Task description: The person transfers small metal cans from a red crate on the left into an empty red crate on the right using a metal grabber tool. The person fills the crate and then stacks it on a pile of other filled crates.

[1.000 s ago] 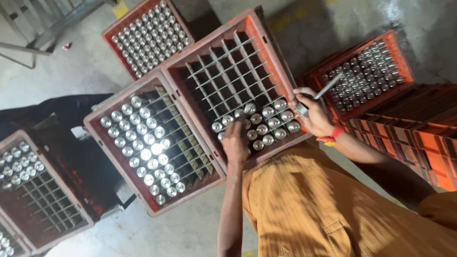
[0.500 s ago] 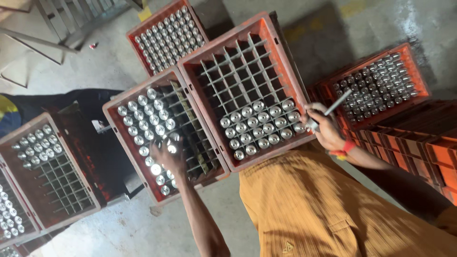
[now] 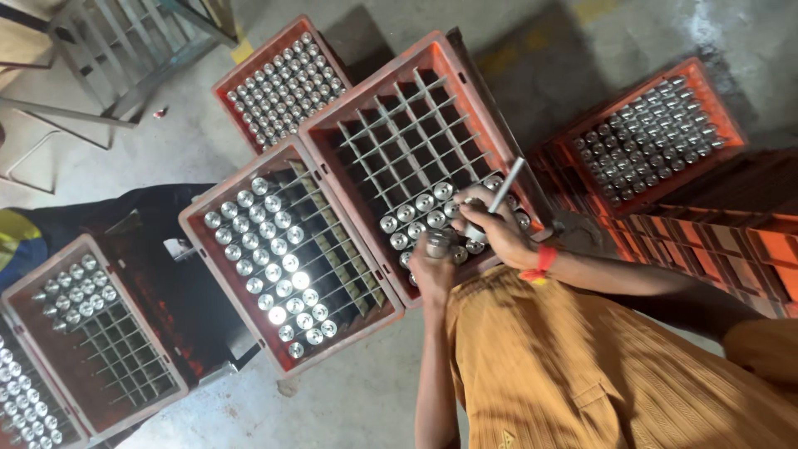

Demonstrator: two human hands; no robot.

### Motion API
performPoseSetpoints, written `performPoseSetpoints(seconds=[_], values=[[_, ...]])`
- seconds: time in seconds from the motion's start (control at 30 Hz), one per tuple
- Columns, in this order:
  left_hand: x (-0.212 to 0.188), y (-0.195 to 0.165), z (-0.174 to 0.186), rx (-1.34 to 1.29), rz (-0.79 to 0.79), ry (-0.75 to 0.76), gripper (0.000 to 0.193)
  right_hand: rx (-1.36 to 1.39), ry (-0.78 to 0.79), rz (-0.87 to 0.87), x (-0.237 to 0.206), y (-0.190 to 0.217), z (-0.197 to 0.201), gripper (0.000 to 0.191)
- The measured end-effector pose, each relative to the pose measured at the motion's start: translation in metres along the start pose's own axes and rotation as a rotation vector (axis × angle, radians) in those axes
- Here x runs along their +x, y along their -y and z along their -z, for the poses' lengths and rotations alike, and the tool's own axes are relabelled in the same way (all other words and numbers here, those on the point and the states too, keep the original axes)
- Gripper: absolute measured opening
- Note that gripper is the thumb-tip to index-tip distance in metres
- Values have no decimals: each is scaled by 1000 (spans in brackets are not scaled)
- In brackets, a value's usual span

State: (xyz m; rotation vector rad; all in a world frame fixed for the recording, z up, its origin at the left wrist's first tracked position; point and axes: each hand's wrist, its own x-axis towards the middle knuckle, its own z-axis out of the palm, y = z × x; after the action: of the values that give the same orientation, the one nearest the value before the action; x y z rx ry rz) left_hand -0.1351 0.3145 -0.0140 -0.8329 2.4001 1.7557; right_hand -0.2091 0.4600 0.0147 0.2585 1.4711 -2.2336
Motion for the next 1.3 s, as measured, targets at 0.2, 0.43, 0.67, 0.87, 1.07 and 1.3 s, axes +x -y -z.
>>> performPoseSetpoints(seconds=[0.2,0.43,0.67,0.87,1.07,1.3], values=[[-17,-40,-6,222,-14,221,31,15,84,102,1,-5,-12,10],[-6,-55,-5,-165,-114,537,43,16,7,-188,21,-12,34,16],[47,-52,-28,602,-509,286,62,224,-325,81,56,22,93,13],[48,-16,-26,407,-541,71,72,211,-287,57,35,14,105,12],[87,38,93,463,-469,-487,14,151,-332,-35,-3,-2,125,12],[137,57,189,845,-267,-693,38,75,-325,-81,-9,-13,119,12]])
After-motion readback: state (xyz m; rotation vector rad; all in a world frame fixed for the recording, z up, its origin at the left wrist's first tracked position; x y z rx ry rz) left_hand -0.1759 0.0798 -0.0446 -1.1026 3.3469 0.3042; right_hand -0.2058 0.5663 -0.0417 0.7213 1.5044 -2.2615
